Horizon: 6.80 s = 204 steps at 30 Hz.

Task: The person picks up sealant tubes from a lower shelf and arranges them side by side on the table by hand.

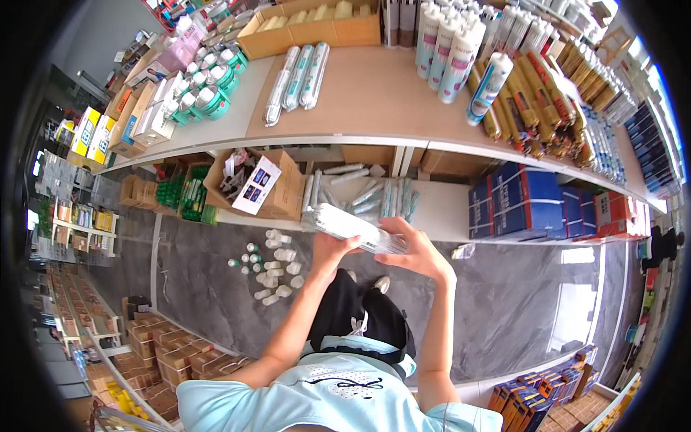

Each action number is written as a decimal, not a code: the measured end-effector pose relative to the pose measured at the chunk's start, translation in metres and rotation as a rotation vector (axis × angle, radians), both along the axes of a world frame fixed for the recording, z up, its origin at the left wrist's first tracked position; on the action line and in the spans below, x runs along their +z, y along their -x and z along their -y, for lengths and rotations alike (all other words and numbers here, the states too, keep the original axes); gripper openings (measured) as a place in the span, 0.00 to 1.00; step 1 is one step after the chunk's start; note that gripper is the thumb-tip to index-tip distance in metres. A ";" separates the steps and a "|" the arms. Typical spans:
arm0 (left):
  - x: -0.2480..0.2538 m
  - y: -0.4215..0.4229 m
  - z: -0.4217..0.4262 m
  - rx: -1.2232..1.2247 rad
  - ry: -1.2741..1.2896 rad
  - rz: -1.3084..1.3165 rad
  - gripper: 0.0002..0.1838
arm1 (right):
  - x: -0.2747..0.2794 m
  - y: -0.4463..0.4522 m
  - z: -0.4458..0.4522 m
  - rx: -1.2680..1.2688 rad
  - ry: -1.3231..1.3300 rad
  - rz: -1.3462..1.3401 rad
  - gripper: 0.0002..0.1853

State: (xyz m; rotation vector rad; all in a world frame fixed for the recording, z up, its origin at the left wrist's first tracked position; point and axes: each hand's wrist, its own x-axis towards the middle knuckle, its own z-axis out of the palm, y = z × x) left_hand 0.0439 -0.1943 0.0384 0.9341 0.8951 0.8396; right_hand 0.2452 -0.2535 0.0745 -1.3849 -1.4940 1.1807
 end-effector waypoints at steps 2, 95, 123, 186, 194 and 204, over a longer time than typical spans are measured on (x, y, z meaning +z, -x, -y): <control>0.009 0.002 0.000 0.039 -0.009 0.035 0.23 | 0.013 -0.008 0.007 -0.070 -0.085 0.006 0.36; 0.020 0.016 -0.172 0.052 -0.844 -0.847 0.33 | -0.065 0.053 -0.252 -0.208 0.452 -0.527 0.24; 0.002 -0.039 -0.276 0.213 -0.862 -0.768 0.19 | -0.040 0.035 -0.290 -0.265 -0.149 -0.015 0.21; -0.010 0.019 -0.191 -0.099 -0.979 -0.496 0.12 | -0.058 0.077 -0.166 -0.588 -0.193 0.204 0.20; -0.017 -0.007 -0.125 -0.137 -0.927 -0.574 0.12 | -0.064 0.046 -0.103 -0.486 -0.135 0.215 0.21; -0.055 -0.020 -0.016 -0.216 -0.742 -0.642 0.13 | -0.132 0.014 -0.013 -0.531 0.008 0.059 0.20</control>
